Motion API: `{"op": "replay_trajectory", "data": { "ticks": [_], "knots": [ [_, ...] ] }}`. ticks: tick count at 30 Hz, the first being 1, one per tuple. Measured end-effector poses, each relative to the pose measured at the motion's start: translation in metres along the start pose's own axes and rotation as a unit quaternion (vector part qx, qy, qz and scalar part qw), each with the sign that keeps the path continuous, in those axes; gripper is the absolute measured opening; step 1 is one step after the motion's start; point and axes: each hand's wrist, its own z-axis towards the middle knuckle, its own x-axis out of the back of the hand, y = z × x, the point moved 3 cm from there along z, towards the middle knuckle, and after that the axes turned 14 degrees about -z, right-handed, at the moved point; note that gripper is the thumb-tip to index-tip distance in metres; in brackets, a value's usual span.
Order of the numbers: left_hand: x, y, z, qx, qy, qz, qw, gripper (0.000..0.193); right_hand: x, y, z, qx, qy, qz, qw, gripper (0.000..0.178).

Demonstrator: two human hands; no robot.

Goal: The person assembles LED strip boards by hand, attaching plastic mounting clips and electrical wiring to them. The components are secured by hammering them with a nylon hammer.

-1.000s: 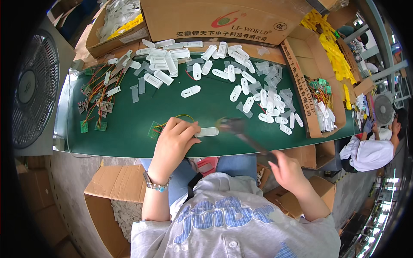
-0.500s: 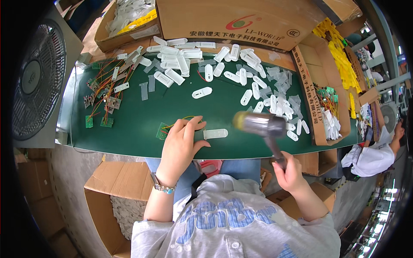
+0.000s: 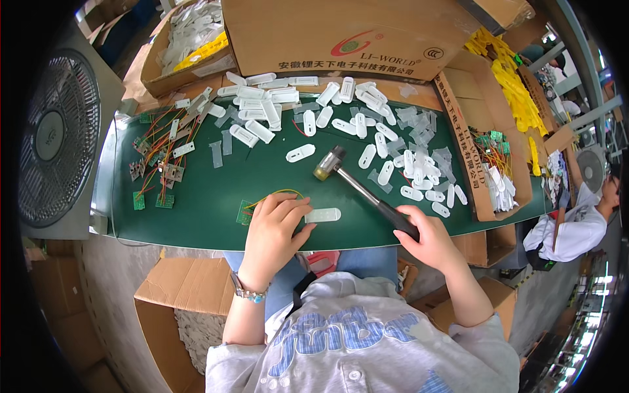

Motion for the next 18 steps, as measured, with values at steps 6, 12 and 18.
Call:
{"op": "replay_trajectory", "data": {
  "ticks": [6, 12, 18],
  "knots": [
    [-0.002, 0.015, 0.006, -0.05, -0.008, 0.029, 0.998, 0.03, 0.005, -0.019, 0.021, 0.134, 0.19, -0.161, 0.959, 0.035],
    [-0.007, 0.046, 0.025, -0.124, 0.036, 0.051, 0.99, 0.037, -0.031, -0.06, 0.045, 0.118, -0.042, 0.211, 0.969, 0.025],
    [0.037, 0.03, 0.025, -0.079, 0.168, 0.093, 0.978, 0.04, 0.032, -0.028, 0.078, 0.124, 0.23, 0.362, 0.895, 0.028]
  ]
}}
